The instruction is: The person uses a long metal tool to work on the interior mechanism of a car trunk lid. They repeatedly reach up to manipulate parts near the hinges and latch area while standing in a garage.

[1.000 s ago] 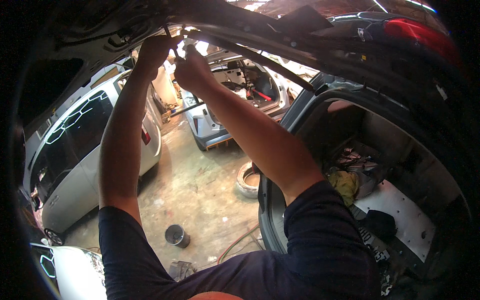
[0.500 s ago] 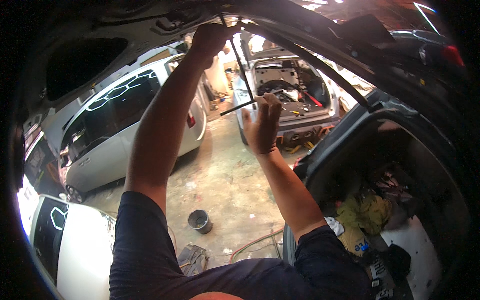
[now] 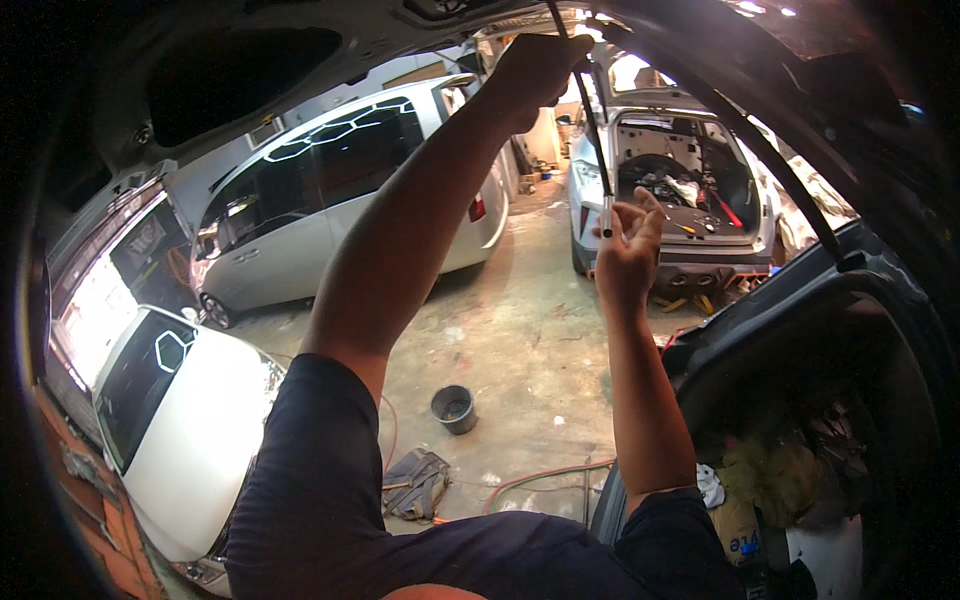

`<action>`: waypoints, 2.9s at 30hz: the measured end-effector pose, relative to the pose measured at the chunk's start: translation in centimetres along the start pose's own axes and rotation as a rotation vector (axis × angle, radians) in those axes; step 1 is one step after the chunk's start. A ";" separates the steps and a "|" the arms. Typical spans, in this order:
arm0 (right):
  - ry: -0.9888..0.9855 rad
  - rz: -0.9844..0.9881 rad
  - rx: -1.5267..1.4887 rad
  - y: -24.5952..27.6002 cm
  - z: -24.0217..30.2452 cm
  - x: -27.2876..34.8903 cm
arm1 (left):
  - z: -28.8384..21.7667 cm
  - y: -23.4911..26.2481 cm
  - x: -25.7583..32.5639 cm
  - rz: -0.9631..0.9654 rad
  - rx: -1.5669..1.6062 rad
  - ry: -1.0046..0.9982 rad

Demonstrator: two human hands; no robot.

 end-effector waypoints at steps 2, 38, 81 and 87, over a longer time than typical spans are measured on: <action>0.183 0.029 0.104 -0.7 0.4 0.3 | -0.6 -0.1 0.2 0.019 -0.049 0.040; -0.454 0.166 -0.495 -0.6 -3.5 -0.8 | -1.5 0.7 -5.0 -0.180 -1.156 -0.468; -0.575 0.145 -0.301 -2.1 0.1 -2.2 | 0.0 0.2 0.8 0.088 -0.280 0.136; -0.744 0.288 -0.556 -1.5 -3.1 -5.7 | -0.6 -0.1 0.5 0.091 -0.301 0.098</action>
Point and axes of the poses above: each hand's wrist, its own x-axis away from the middle knuckle, its own y-axis out of the back of the hand, z = x × y, the point moved 6 cm from there along -x, towards the middle knuckle, and after that the axes turned 14 degrees about -x, right-handed, at the moved point
